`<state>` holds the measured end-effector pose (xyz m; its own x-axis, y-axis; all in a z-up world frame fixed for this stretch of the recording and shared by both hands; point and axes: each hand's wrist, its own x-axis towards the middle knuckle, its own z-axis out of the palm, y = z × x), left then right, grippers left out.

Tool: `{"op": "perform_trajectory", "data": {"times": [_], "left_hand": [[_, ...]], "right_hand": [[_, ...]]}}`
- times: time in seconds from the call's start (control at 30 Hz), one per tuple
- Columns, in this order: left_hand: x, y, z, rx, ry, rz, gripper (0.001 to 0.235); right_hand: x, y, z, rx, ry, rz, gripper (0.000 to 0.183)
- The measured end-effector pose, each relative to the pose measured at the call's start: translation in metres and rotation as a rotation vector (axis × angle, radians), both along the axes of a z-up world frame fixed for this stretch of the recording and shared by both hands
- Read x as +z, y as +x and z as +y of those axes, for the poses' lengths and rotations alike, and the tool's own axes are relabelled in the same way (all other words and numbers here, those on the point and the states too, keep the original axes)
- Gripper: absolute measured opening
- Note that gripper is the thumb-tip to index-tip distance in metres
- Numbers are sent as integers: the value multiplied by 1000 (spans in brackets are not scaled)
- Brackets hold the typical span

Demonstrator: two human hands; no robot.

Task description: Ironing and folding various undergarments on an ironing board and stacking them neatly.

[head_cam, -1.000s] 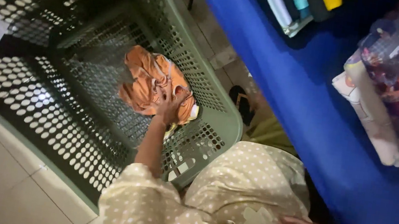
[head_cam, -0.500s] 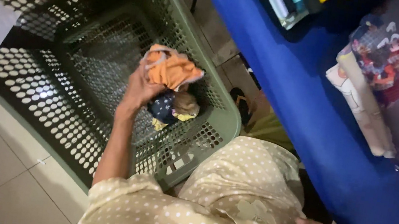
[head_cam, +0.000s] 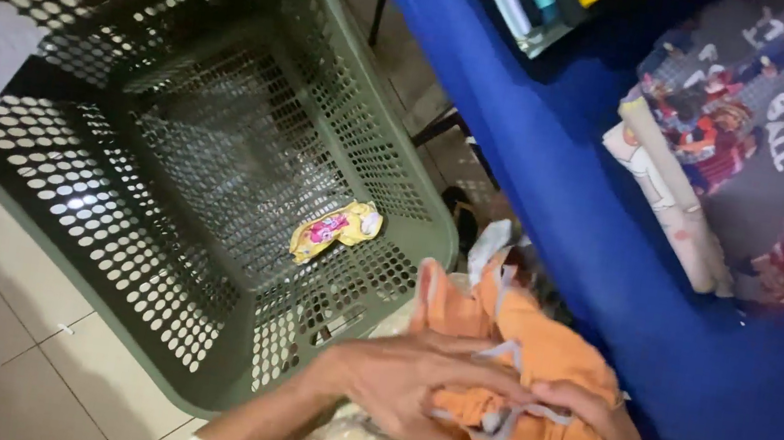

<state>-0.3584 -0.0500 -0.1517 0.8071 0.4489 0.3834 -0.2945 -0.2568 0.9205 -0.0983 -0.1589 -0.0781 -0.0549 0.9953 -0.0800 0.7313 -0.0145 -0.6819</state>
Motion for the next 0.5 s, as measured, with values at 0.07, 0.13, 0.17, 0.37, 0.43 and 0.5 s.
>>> {"op": "perform_trajectory", "data": {"times": [0.07, 0.13, 0.17, 0.37, 0.43, 0.5], "left_hand": [[-5, -16, 16, -52, -29, -25, 65], [-11, -32, 45, -209, -956, -374, 50], [-46, -41, 59, -211, -959, -373, 50], [-427, -94, 58, 924, 124, 757, 57], [-526, -87, 26, 645, 175, 995, 18], [-519, -81, 2, 762, 159, 860, 15]], "right_hand": [[-7, 9, -5, 91, -36, 42, 52], [-13, 10, -13, -47, -138, 198, 47], [-13, 11, -15, -50, -140, 197, 47], [-10, 11, -20, -236, -323, 144, 41], [-5, 9, -17, -266, -372, 110, 43], [-17, 18, -19, -244, -357, 143, 41]]}}
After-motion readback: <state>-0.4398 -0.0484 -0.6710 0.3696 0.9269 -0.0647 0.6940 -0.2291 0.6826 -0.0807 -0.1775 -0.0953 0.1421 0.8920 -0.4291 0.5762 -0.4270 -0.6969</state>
